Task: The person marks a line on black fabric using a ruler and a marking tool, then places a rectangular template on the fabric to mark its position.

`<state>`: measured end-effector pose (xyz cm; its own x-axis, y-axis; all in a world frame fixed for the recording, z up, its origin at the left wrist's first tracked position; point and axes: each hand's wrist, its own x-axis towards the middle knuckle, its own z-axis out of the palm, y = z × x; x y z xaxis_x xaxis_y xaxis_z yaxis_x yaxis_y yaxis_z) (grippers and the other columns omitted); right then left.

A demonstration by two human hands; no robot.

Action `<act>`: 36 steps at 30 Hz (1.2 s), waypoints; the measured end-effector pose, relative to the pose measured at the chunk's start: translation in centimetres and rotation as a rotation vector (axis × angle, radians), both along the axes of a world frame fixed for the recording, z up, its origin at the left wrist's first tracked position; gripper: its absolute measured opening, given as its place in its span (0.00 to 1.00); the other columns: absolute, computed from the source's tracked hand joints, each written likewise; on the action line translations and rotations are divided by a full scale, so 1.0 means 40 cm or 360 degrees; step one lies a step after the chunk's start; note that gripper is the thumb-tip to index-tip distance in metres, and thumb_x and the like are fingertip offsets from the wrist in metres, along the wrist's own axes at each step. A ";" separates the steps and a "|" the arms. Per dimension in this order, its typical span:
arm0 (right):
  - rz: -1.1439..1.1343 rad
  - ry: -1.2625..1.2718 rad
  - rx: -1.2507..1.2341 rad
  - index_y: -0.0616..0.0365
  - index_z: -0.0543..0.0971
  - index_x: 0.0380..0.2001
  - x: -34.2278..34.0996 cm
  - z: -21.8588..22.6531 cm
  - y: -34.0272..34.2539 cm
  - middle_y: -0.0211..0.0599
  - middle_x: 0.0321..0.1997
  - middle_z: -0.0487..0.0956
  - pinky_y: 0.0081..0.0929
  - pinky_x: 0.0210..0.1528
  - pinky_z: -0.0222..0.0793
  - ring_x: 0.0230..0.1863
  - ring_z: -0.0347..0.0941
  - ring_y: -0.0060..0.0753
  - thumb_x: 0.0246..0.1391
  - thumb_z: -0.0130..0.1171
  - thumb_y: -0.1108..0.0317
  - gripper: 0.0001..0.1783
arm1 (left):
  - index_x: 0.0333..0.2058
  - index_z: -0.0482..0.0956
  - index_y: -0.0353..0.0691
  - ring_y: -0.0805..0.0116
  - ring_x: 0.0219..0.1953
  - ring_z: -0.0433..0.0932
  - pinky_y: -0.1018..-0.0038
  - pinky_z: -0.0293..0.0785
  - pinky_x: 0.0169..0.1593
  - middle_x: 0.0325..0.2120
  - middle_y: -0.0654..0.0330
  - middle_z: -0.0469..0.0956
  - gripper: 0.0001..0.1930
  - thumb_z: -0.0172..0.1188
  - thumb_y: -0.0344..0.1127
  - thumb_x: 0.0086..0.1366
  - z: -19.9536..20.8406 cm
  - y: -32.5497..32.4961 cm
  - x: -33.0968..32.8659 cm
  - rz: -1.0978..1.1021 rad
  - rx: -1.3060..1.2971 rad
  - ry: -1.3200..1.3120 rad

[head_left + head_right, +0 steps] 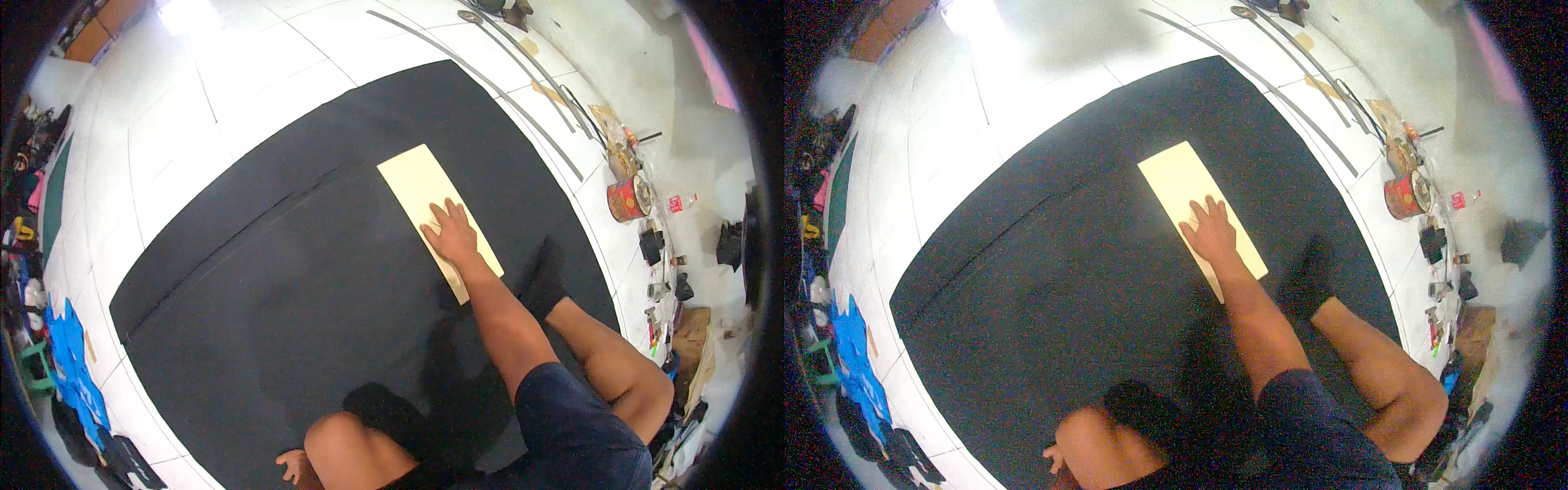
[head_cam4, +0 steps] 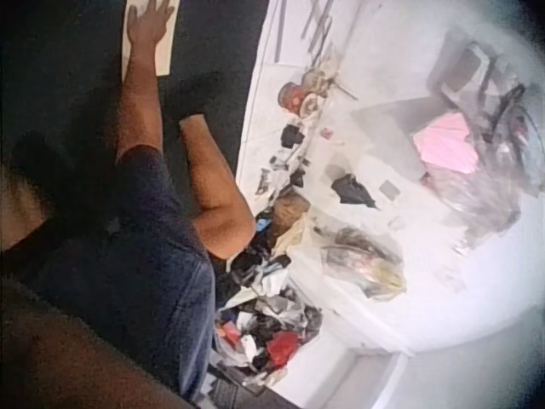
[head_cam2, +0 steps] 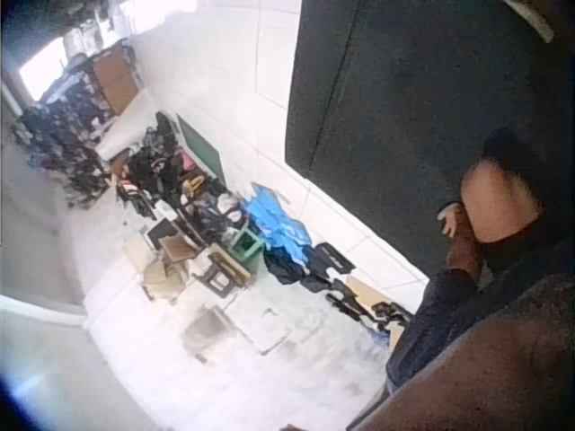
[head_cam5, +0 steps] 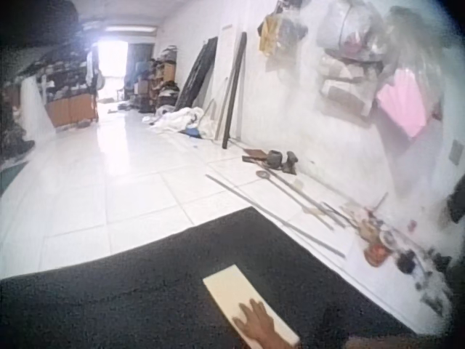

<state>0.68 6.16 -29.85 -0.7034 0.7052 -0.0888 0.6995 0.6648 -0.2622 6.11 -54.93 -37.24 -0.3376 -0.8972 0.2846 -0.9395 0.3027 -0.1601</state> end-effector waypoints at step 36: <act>-0.0348 0.0208 0.0079 0.45 0.76 0.58 0.029 -0.031 0.305 0.47 0.71 0.63 0.52 0.65 0.66 0.74 0.53 0.59 0.60 0.58 0.45 0.27 | 0.63 0.64 0.37 0.43 0.72 0.49 0.49 0.42 0.73 0.67 0.43 0.58 0.32 0.54 0.52 0.67 0.097 0.954 -0.437 -0.2284 0.0743 0.0001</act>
<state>1.85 18.37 -31.10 -0.5369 0.8430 0.0315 0.7904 0.5158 -0.3306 -11.39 -16.78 -33.36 -0.9813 0.1771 0.0755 0.1892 0.9598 0.2075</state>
